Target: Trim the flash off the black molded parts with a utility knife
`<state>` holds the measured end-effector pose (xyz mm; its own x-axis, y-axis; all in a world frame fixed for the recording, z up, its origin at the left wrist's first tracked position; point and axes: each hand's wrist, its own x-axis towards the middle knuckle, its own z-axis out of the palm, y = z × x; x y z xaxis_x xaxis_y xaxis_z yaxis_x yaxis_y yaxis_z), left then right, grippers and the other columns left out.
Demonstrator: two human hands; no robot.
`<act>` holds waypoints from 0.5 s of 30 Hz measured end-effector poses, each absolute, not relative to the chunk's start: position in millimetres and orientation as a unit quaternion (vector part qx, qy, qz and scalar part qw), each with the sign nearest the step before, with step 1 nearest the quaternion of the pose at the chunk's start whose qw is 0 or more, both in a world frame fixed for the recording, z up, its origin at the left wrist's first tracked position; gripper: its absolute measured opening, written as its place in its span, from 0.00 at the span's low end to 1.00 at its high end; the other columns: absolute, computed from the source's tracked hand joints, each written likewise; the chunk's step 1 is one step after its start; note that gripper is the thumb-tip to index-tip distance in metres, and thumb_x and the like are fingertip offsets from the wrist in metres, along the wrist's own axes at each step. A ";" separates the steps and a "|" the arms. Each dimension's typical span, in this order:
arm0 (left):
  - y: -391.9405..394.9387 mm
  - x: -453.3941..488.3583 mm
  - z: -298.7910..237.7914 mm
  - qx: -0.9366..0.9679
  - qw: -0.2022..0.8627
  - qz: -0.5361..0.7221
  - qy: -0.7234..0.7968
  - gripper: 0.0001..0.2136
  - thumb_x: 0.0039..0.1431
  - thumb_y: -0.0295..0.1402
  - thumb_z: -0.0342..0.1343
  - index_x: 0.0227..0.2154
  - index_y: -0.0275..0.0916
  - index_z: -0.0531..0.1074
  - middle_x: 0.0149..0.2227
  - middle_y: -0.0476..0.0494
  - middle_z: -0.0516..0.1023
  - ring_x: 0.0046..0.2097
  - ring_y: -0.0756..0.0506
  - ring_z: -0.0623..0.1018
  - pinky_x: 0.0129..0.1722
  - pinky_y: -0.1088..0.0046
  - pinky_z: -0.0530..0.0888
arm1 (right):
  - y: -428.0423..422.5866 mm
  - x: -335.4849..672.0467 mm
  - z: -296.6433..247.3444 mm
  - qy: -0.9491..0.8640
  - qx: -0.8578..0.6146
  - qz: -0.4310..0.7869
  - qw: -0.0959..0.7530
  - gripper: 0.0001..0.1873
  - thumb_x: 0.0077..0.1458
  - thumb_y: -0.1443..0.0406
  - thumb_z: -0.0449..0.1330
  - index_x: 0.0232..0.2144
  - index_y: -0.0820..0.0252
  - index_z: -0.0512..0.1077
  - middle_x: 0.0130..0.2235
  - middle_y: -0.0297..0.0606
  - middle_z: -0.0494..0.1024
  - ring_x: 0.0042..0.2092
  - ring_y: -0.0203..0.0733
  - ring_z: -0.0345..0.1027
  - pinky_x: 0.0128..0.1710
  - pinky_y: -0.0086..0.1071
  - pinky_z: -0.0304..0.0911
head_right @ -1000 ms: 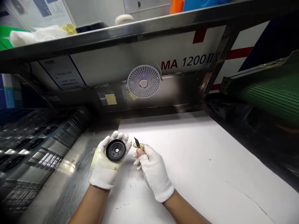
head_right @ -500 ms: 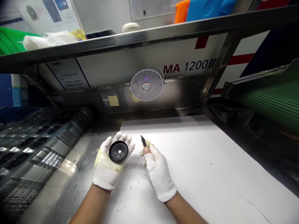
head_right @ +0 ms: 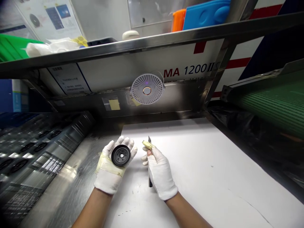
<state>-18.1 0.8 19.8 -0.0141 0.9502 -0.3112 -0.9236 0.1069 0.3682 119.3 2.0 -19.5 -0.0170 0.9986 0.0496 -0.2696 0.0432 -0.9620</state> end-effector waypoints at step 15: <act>-3.8 -21.0 18.5 0.065 0.750 0.625 0.208 0.16 0.52 0.29 0.50 0.45 0.39 0.68 0.49 0.37 0.69 0.54 0.33 0.65 0.48 0.43 0.62 | 10.6 133.5 -14.5 -0.384 -0.419 0.558 0.604 0.18 0.47 0.64 0.63 0.42 0.55 0.68 0.29 0.29 0.66 0.28 0.32 0.63 0.28 0.25 0.62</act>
